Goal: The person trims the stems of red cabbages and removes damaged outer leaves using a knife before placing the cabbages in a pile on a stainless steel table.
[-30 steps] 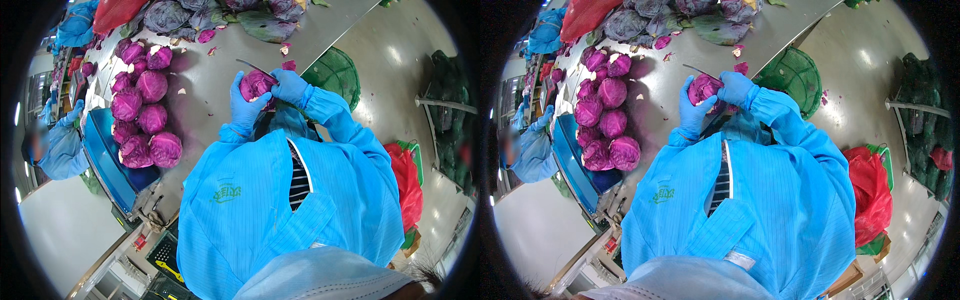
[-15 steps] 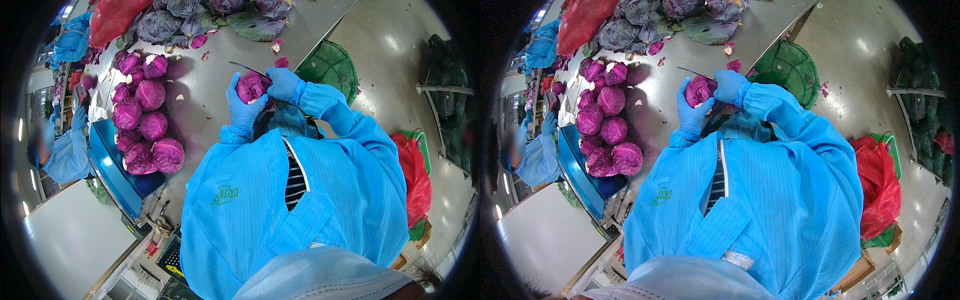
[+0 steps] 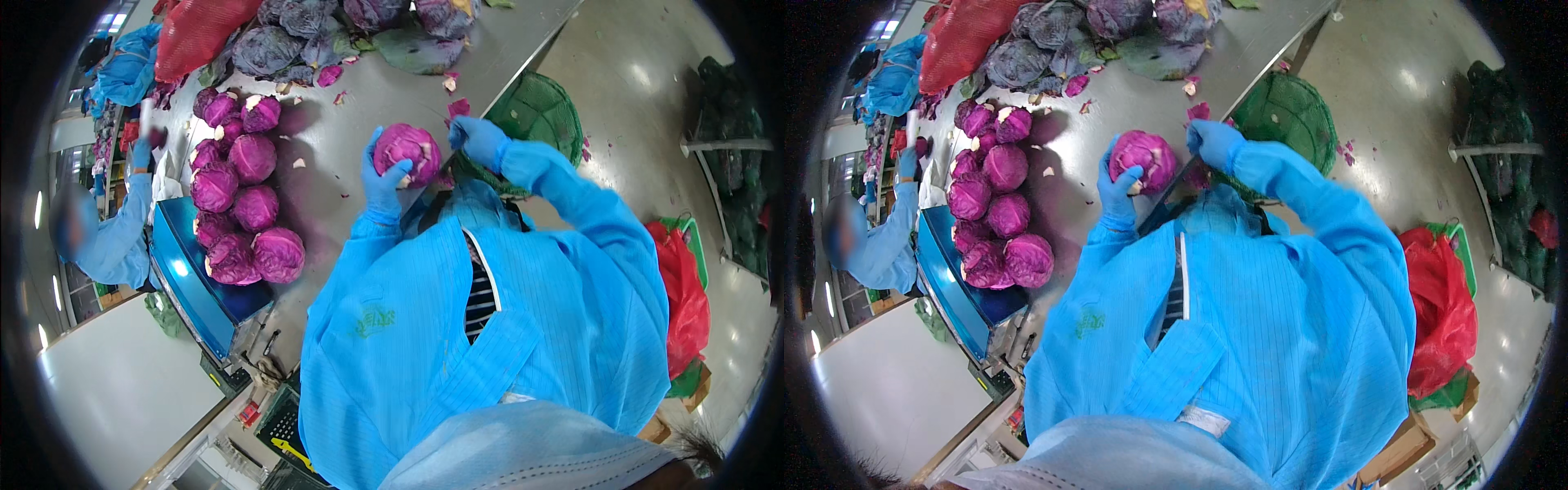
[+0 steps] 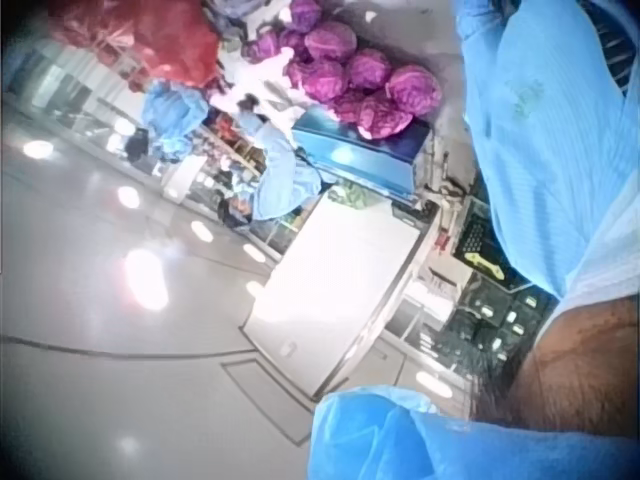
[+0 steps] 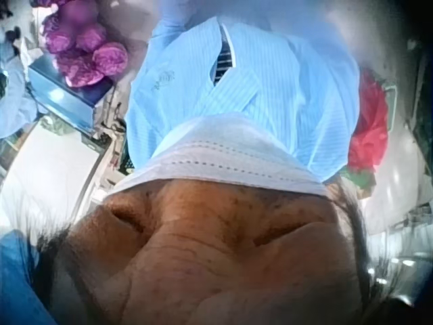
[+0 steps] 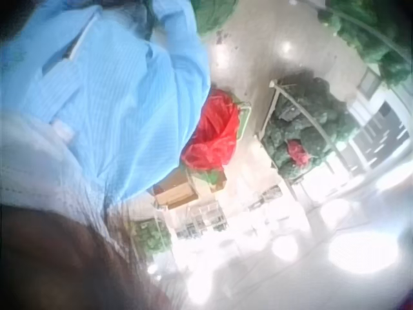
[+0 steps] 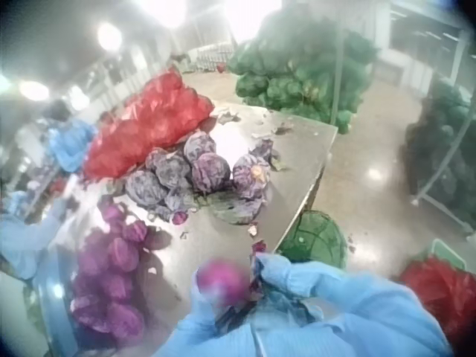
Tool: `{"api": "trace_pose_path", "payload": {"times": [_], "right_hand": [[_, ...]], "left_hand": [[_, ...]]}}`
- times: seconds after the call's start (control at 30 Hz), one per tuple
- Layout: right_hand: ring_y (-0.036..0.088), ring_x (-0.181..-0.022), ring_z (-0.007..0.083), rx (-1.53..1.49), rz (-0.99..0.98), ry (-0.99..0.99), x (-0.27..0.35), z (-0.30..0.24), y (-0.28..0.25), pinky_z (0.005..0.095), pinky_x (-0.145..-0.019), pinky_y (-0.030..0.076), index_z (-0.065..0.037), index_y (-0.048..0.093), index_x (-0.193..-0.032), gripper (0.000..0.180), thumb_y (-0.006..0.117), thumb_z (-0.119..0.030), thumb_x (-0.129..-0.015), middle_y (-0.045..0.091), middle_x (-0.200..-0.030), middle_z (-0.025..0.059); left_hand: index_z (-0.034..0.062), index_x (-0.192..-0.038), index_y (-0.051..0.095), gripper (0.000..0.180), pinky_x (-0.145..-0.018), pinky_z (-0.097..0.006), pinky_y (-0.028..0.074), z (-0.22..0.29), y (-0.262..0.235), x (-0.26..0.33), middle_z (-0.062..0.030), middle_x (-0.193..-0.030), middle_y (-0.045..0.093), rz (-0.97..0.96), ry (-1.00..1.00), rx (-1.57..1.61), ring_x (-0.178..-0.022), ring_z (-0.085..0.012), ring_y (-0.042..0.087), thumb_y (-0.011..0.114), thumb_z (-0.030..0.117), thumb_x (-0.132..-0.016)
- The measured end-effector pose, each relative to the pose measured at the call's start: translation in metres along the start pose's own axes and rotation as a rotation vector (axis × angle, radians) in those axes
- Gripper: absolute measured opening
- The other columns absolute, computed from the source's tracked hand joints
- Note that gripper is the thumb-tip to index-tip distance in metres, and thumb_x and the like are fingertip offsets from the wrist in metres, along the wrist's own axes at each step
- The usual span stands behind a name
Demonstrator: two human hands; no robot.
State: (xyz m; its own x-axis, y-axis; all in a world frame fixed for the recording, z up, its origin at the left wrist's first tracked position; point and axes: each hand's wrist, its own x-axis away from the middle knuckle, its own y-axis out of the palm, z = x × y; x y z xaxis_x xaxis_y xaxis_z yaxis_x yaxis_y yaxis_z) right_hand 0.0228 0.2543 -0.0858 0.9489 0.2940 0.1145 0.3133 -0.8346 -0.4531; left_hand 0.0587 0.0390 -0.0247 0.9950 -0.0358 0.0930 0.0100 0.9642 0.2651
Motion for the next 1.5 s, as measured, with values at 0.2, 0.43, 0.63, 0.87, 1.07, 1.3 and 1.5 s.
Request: {"api": "trace_pose_path", "payload": {"times": [0.2,0.43,0.63,0.87,1.07,1.3,1.5], "right_hand": [[0.060,-0.078,0.0202,0.014,0.312,0.051,0.014,-0.007,-0.014,0.0310,-0.071,0.048,-0.004,0.058,-0.091,0.013,0.054,-0.009,-0.080,0.062,-0.082,0.0103],[0.061,-0.083,0.0283,-0.073,0.274,0.020,0.029,-0.073,0.006,0.0352,-0.074,0.049,-0.008,0.054,-0.111,0.037,0.060,-0.024,-0.078,0.062,-0.096,0.0145],[0.061,-0.074,0.0316,0.223,0.543,0.163,0.021,-0.004,-0.029,0.0349,-0.066,0.049,-0.010,0.062,-0.098,0.022,0.050,-0.012,-0.080,0.063,-0.084,0.0151],[0.054,-0.099,0.0244,0.028,0.295,-0.186,0.036,-0.060,-0.027,0.0330,-0.084,0.045,-0.009,0.055,-0.114,0.039,0.066,-0.021,-0.078,0.053,-0.108,0.0119],[0.058,-0.090,0.0236,0.099,0.152,-0.261,0.022,-0.059,-0.021,0.0304,-0.079,0.047,-0.009,0.055,-0.113,0.040,0.066,-0.022,-0.077,0.057,-0.099,0.0097],[0.059,-0.070,0.0283,0.218,0.363,-0.294,0.011,-0.041,-0.010,0.0351,-0.063,0.048,-0.008,0.059,-0.097,0.022,0.057,-0.025,-0.084,0.058,-0.085,0.0116],[0.051,-0.060,0.0147,-0.458,0.305,0.104,0.000,-0.047,-0.013,0.0298,-0.054,0.043,0.000,0.060,-0.083,0.032,0.053,-0.031,-0.088,0.058,-0.067,0.0103]], "left_hand": [[-0.0007,-0.126,0.039,0.074,-0.094,-0.033,0.040,0.004,0.007,-0.001,-0.0142,-0.119,0.047,0.048,-0.046,-0.011,-0.108,-0.0242,0.049,0.072,0.011,-0.061],[0.0001,-0.124,0.041,0.072,-0.094,-0.034,0.042,0.014,0.027,0.000,-0.0142,-0.118,0.048,0.046,-0.072,0.025,-0.107,-0.0244,0.050,0.072,0.009,-0.060],[-0.0005,-0.121,0.046,0.064,-0.090,-0.031,0.043,-0.009,-0.003,-0.013,-0.0128,-0.115,0.051,-0.008,-0.274,0.191,-0.106,-0.0230,0.050,0.067,0.011,-0.062],[-0.0005,-0.123,0.045,0.067,-0.093,-0.032,0.041,0.002,0.009,-0.019,-0.0125,-0.117,0.051,-0.127,-0.264,0.108,-0.106,-0.0229,0.051,0.069,0.013,-0.061],[0.0000,-0.123,0.044,0.074,-0.094,-0.033,0.041,0.005,0.016,-0.024,-0.0122,-0.116,0.051,-0.173,-0.312,0.067,-0.107,-0.0233,0.051,0.074,0.013,-0.057],[-0.0016,-0.123,0.043,0.075,-0.094,-0.033,0.041,0.004,0.016,-0.029,-0.0123,-0.117,0.051,-0.233,-0.289,-0.009,-0.108,-0.0237,0.050,0.074,0.015,-0.056],[-0.0026,-0.124,0.043,0.078,-0.098,-0.034,0.037,0.013,0.019,-0.027,-0.0140,-0.124,0.047,-0.316,-0.330,0.114,-0.112,-0.0246,0.048,0.070,0.014,-0.053]]}}
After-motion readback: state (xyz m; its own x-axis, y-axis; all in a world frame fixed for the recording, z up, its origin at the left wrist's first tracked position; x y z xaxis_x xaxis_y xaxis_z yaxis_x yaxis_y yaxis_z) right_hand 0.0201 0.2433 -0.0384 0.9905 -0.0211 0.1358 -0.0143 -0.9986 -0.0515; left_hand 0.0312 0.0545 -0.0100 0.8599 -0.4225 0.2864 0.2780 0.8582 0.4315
